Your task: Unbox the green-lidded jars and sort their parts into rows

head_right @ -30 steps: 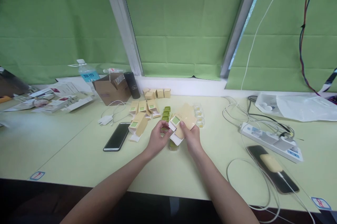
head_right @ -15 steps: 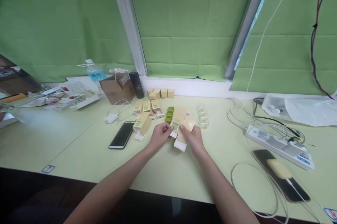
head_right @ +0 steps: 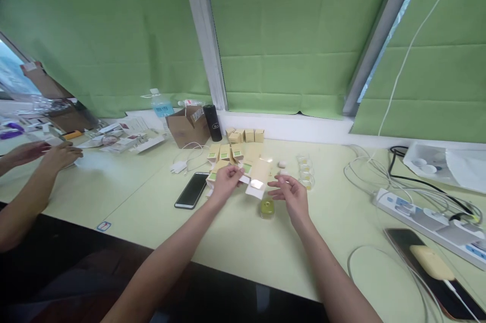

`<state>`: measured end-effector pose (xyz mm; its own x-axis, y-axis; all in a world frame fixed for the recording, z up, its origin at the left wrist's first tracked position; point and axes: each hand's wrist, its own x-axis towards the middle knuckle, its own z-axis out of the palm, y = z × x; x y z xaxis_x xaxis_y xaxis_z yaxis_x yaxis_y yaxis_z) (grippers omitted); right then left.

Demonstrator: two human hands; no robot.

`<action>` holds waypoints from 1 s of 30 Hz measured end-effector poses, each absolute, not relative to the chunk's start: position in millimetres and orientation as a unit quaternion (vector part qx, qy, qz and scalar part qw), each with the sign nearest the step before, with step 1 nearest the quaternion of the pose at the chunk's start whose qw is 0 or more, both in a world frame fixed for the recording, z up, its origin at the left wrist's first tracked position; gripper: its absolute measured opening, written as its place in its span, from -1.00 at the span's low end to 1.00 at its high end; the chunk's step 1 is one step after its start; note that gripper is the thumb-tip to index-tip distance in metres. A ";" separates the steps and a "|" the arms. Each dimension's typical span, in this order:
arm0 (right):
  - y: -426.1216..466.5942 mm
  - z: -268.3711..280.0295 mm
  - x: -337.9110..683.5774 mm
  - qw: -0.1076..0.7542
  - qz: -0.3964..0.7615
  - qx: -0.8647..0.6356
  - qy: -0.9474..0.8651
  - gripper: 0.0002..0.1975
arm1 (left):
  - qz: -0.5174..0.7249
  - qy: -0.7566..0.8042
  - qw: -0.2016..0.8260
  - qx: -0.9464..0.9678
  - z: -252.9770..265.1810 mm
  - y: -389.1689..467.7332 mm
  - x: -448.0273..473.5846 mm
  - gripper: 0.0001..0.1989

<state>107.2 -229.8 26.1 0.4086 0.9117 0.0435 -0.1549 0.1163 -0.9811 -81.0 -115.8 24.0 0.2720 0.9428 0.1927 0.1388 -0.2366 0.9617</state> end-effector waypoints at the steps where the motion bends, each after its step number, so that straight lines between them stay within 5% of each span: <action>1: -230.7 27.5 107.7 0.661 0.396 -0.526 -0.359 -0.43 | 0.442 0.455 0.412 0.654 27.8 -109.0 -92.0 -0.66; 7: -229.6 26.5 108.7 0.687 0.363 -0.529 -0.342 -0.45 | 0.202 0.653 0.139 0.717 35.3 -94.6 -139.1 -0.67; 12: -226.3 20.9 108.4 0.681 0.347 -0.542 -0.347 -0.43 | 0.067 0.673 0.010 0.736 30.9 -101.2 -132.4 -0.57; 30: -224.3 15.6 113.4 0.643 0.291 -0.595 -0.385 -0.49 | 0.027 0.677 -0.030 0.735 44.0 -89.1 -134.0 -0.58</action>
